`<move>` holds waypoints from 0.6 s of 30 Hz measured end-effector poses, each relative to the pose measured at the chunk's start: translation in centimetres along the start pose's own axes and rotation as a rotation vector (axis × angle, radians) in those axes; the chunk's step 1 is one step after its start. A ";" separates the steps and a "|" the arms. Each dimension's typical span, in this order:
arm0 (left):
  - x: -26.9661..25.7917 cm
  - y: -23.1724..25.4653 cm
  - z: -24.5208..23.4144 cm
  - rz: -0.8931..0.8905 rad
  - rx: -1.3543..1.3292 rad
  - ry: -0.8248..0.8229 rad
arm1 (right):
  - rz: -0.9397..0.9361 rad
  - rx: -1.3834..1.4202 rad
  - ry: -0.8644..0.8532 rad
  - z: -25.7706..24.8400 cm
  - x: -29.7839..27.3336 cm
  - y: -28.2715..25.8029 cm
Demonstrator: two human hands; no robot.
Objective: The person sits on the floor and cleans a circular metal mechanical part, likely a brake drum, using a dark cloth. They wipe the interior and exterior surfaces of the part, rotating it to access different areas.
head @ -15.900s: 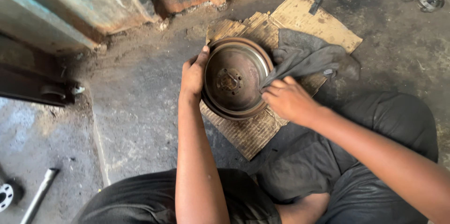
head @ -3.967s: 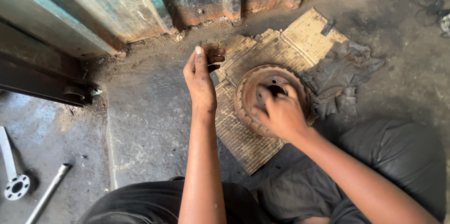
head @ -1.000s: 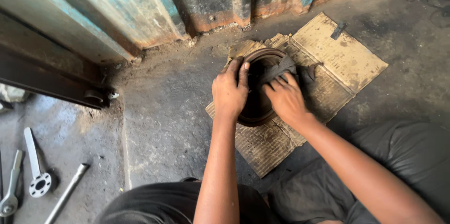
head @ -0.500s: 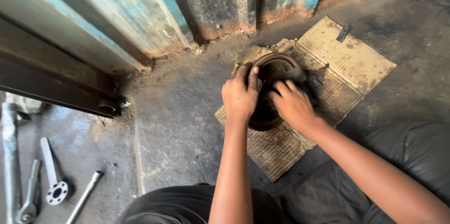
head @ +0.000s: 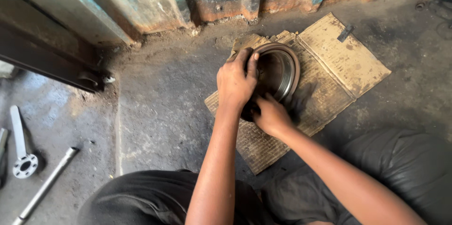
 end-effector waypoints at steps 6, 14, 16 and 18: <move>0.1 -0.2 0.1 -0.056 -0.039 0.012 | -0.296 -0.192 0.435 -6.9 0.9 -4.4; 0.2 -0.3 0.6 -0.091 0.054 -0.128 | -0.525 -0.810 0.279 -10.0 5.9 -0.6; 0.5 0.2 1.1 -0.053 0.063 -0.152 | -0.324 -0.835 0.204 -7.8 5.3 1.4; 0.0 0.7 1.3 -0.005 0.047 -0.144 | -0.116 -0.745 0.105 -5.1 3.4 2.4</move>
Point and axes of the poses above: each hand's wrist, its own x-axis towards the middle knuckle, its own z-axis out of the palm, y = z × x, the point moved 8 cm from there along x, towards the middle knuckle, and after that the axes turned 15 degrees about z, right-handed, at the moved point
